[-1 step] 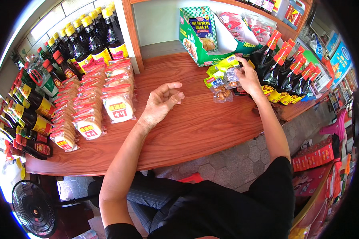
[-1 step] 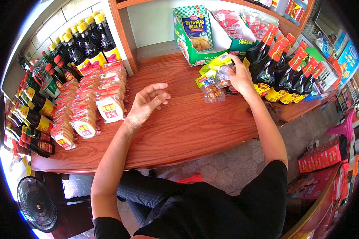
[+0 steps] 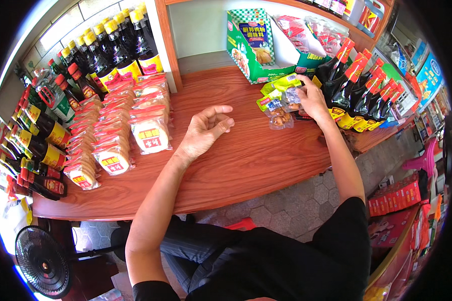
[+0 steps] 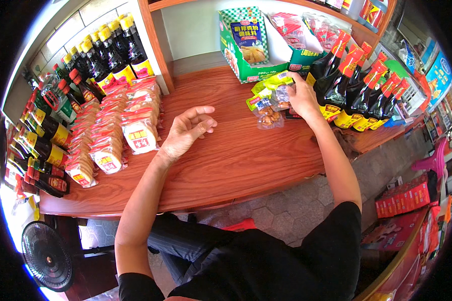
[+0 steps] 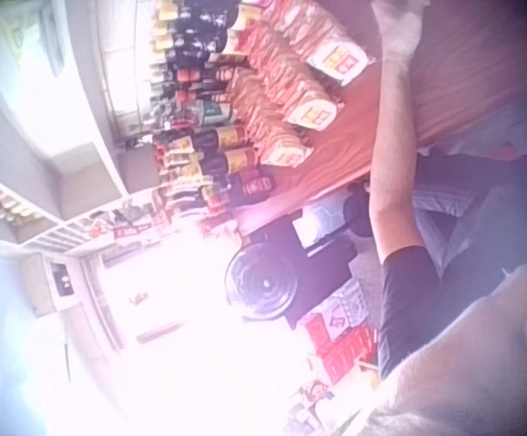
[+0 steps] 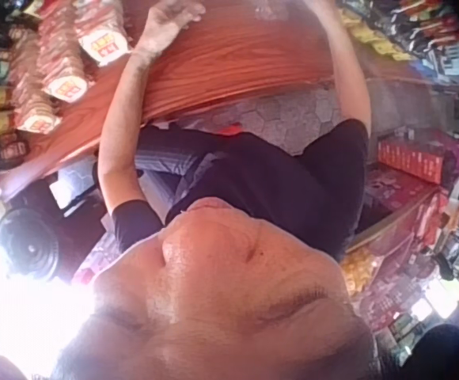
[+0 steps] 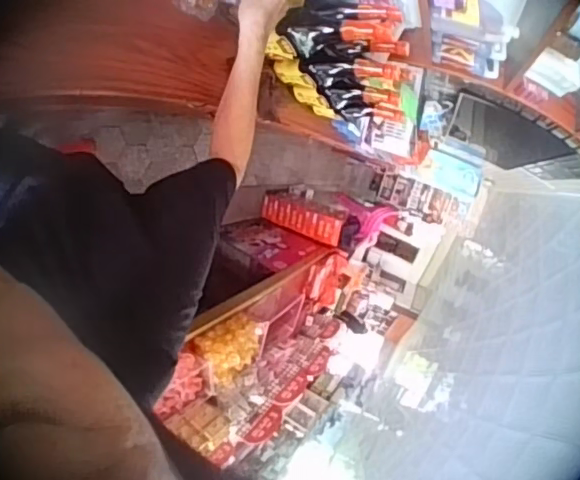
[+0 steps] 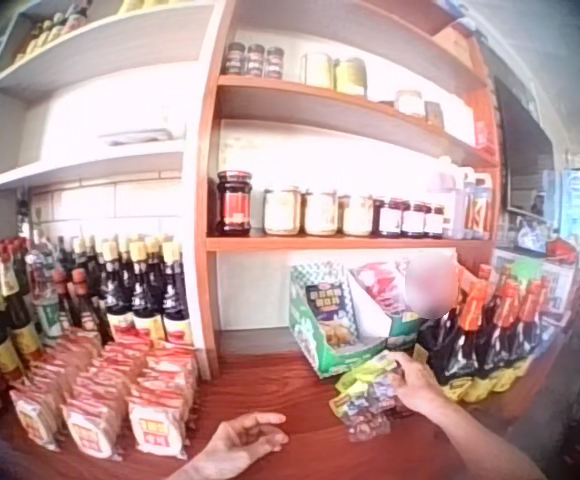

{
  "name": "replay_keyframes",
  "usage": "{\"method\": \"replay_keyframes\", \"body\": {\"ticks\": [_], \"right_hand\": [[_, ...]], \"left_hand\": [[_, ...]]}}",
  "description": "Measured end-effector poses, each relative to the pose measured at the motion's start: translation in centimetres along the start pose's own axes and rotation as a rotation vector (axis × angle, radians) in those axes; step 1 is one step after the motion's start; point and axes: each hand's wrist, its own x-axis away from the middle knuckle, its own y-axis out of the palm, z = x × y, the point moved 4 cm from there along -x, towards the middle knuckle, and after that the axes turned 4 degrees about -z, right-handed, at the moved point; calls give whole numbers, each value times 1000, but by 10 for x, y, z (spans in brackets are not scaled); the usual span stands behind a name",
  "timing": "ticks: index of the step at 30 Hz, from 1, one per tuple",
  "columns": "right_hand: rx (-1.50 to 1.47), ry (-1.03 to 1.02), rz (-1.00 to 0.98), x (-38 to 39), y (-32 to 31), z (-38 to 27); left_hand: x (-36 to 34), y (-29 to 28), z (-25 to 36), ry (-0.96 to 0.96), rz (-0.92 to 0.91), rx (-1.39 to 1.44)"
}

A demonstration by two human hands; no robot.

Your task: The person picks up and inspects various packaged snack items on a wooden table, then stacks them into neat piles. The person handles small snack packets and larger round snack packages, arranging them in rows.

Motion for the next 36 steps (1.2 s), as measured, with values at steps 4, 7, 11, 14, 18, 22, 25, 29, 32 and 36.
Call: {"method": "replay_keyframes", "body": {"ticks": [4, 7, 11, 14, 18, 22, 25, 29, 32, 36], "right_hand": [[433, -92, 9, 9, 8, -18], [570, -236, 65, 16, 12, -39], [357, -494, 86, 40, 19, -106], [199, -546, -30, 57, 24, -159], [85, -648, -34, 65, 29, -204], [-65, -661, -53, 55, 47, -212], [-164, -636, -139, 53, 73, -204], [-196, -675, -213, 70, 104, -191], [-191, -778, -297, 82, 122, -194], [-221, -750, -361, 86, 124, -195]], "left_hand": [[0, 4, -3, -39, 13, -46], [1, 7, -1, -13, 13, -118], [5, 13, 15, 140, 68, -363], [11, 12, 39, 377, 190, -740], [18, -4, 66, 568, 406, -893], [29, -25, 95, 587, 588, -873], [34, -38, 102, 582, 671, -730], [35, -40, 103, 577, 708, -799], [34, -38, 104, 631, 688, -887], [31, -35, 96, 591, 650, -882]]}}
